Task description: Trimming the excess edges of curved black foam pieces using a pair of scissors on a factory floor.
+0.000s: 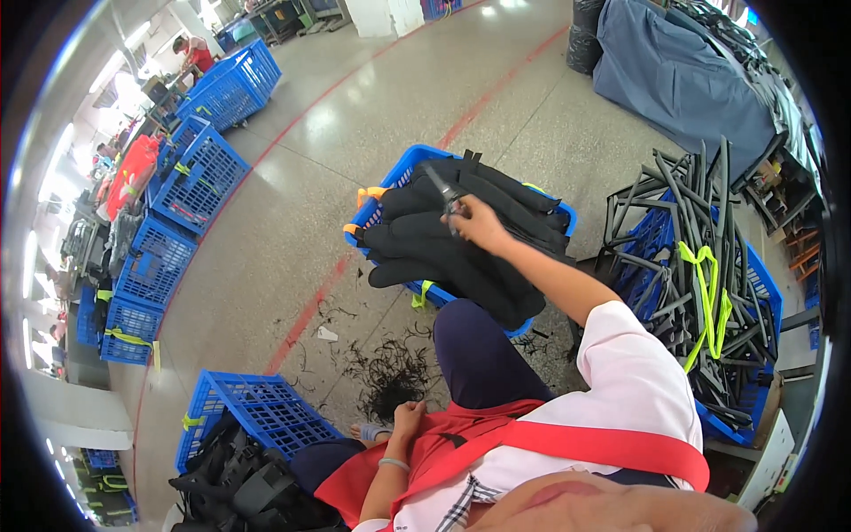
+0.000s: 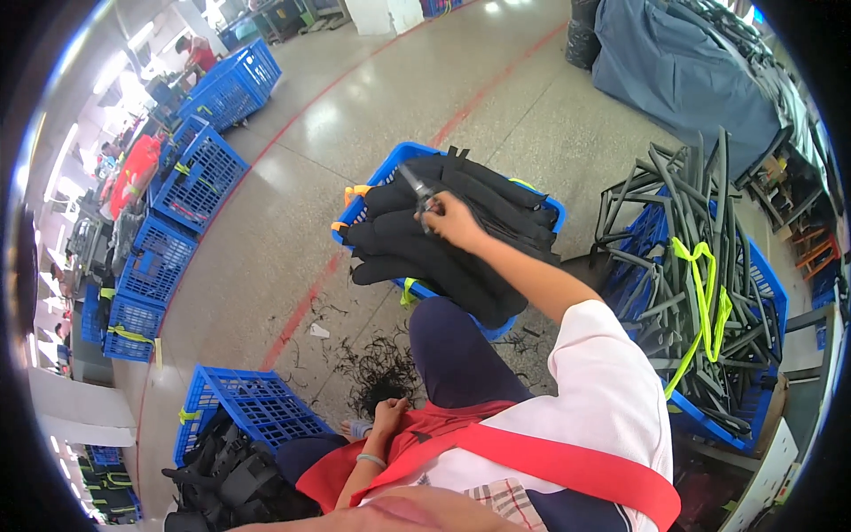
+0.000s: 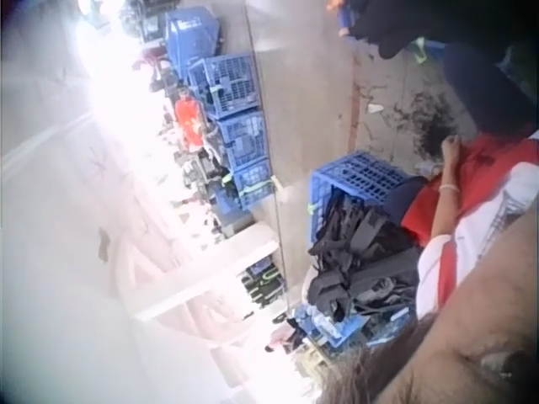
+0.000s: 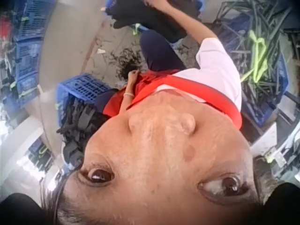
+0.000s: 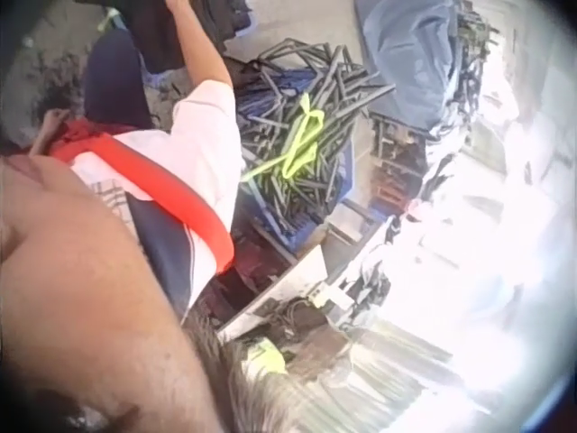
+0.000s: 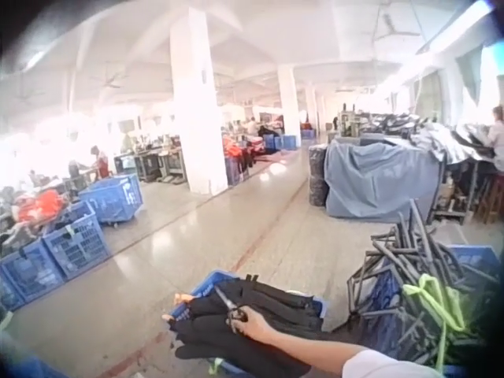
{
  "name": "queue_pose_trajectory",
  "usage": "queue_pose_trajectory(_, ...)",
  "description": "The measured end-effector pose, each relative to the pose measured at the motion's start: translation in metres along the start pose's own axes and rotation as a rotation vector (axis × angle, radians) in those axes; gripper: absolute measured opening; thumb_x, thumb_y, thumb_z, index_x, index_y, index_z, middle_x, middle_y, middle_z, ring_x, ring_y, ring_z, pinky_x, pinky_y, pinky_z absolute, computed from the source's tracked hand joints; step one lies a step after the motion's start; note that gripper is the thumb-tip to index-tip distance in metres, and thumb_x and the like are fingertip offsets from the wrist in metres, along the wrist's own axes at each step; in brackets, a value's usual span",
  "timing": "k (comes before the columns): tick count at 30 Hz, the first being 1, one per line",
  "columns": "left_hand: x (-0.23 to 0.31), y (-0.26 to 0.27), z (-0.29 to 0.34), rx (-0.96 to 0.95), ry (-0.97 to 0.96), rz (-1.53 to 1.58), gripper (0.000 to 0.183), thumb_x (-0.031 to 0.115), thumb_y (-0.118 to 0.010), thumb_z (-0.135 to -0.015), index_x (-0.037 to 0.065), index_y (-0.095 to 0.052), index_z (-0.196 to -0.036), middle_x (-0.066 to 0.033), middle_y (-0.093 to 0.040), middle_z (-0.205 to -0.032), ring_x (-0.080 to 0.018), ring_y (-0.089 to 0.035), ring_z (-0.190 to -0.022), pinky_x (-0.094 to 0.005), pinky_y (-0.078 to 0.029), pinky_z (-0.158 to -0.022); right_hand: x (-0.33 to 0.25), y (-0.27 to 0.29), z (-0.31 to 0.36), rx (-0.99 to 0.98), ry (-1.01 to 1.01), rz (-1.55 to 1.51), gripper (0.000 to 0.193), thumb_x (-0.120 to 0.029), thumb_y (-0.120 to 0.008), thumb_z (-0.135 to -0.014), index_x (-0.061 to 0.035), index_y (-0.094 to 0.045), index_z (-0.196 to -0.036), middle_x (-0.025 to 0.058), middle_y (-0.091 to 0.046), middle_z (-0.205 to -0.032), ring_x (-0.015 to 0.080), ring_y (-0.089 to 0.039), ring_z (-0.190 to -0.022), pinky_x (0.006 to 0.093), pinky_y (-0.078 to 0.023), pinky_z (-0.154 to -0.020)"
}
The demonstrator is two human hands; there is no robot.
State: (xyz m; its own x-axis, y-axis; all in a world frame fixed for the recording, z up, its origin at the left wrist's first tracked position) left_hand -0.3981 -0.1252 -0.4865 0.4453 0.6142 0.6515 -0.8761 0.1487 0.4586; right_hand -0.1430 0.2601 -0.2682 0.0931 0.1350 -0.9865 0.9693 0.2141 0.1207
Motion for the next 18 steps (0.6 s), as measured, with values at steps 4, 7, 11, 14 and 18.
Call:
queue_pose_trajectory(4,0.017,0.008,0.011,0.054,-0.054,0.176,0.029,0.023,-0.06,-0.088,0.0,-0.066,-0.071,-0.0012,-0.06,-0.06,-0.0069,-0.052,-0.056,-0.0253,-0.042,-0.053,-0.039,-0.077,0.037,-0.243,-0.099,-0.096,0.026,-0.017,-0.069,-0.08,-0.004,-0.05,-0.092,0.0004,-0.053,-0.067,0.0074,-0.049,-0.053,0.0241,-0.04,-0.047)
queue_pose_trajectory(7,0.026,0.01,0.021,0.048,-0.106,0.175,0.022,0.019,-0.06,-0.087,-0.001,-0.067,-0.079,-0.0018,-0.062,-0.065,-0.0065,-0.054,-0.059,-0.0239,-0.044,-0.055,-0.048,-0.143,0.064,-0.42,-0.183,-0.242,0.017,-0.014,-0.062,-0.084,-0.0053,-0.05,-0.092,0.0002,-0.054,-0.069,0.0057,-0.047,-0.053,0.0238,-0.037,-0.046)
queue_pose_trajectory(11,0.039,0.017,0.034,0.077,-0.194,0.142,0.016,0.012,-0.059,-0.087,-0.001,-0.066,-0.091,-0.002,-0.064,-0.073,-0.0075,-0.056,-0.064,-0.0233,-0.046,-0.06,-0.05,-0.23,0.117,-0.642,-0.269,-0.324,0.017,-0.015,-0.063,-0.083,-0.0062,-0.05,-0.091,0.0,-0.05,-0.065,0.008,-0.047,-0.052,0.0256,-0.037,-0.045)
queue_pose_trajectory(14,0.042,0.024,0.039,0.142,-0.248,0.188,0.017,0.013,-0.059,-0.087,-0.001,-0.066,-0.092,-0.0034,-0.065,-0.074,-0.0102,-0.058,-0.065,-0.0251,-0.047,-0.062,-0.026,-0.274,0.172,-0.698,-0.262,-0.37,0.019,-0.017,-0.065,-0.079,-0.008,-0.049,-0.081,0.0013,-0.049,-0.057,0.0096,-0.045,-0.046,0.027,-0.034,-0.041)
queue_pose_trajectory(18,0.047,0.035,0.055,0.254,-0.428,0.129,0.017,0.014,-0.06,-0.086,-0.001,-0.066,-0.093,-0.0101,-0.067,-0.075,-0.0173,-0.063,-0.066,-0.0294,-0.049,-0.064,0.019,-0.291,0.223,-0.796,-0.119,0.132,0.027,-0.025,-0.068,-0.071,-0.0035,-0.057,-0.085,0.0103,-0.06,-0.07,0.0196,-0.058,-0.061,0.0335,-0.045,-0.055)
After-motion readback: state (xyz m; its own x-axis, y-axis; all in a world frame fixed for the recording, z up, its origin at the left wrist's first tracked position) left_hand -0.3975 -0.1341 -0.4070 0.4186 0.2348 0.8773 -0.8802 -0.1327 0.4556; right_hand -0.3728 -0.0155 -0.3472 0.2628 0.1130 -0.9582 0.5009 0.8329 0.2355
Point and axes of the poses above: each hand's wrist, its own z-axis away from the middle knuckle, its own y-axis out of the back of the hand, x = y × z, the point moved 4 cm from there along -z, towards the middle knuckle
